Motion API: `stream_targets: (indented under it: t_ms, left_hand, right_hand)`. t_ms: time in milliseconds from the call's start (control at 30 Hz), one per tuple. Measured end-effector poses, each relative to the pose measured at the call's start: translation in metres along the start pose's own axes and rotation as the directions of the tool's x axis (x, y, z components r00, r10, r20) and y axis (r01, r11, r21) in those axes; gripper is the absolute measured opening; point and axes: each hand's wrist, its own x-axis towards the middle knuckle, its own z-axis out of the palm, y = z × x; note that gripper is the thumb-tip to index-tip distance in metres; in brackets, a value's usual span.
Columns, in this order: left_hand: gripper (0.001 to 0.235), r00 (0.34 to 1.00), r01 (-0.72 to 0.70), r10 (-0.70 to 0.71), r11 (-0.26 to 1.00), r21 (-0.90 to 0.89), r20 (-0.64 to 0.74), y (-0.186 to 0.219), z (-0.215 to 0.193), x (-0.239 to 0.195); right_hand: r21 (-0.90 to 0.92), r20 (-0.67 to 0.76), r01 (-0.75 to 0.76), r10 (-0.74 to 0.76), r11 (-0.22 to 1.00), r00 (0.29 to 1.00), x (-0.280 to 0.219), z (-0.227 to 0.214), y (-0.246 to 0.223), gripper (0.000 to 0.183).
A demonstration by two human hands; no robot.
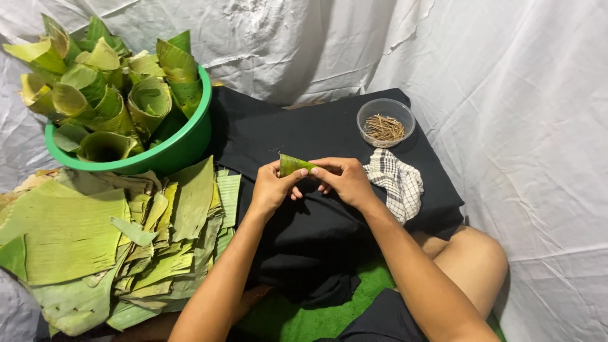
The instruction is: Cleaning banana leaves with a cloth and rolling them into cones secured with small wooden pins.
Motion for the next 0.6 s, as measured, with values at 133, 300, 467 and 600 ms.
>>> stream_targets:
  t_ms: [133,300,467,600]
  left_hand:
    - [0.028,0.999,0.018,-0.019,1.000,0.019,0.046,0.012,0.015,0.000]
    - [0.028,0.995,0.027,-0.028,1.000,0.016,0.093,0.025,0.047,0.010]
    - [0.029,0.991,0.039,-0.039,0.999,0.000,0.125,0.020,0.082,0.037]
    - [0.032,0.987,0.046,-0.043,0.999,-0.013,0.154,0.009,0.104,0.058]
  right_hand:
    - [-0.014,-0.031,-0.041,0.041,0.999,0.999,-0.010,-0.012,-0.011,0.025]
    - [0.004,-0.110,-0.074,0.074,0.997,0.991,-0.016,-0.035,-0.025,0.027]
    - [0.001,-0.200,-0.100,0.098,0.995,0.975,-0.011,-0.065,-0.028,0.027]
    - [0.042,-0.255,-0.143,0.149,0.989,0.956,-0.014,-0.085,-0.037,0.030]
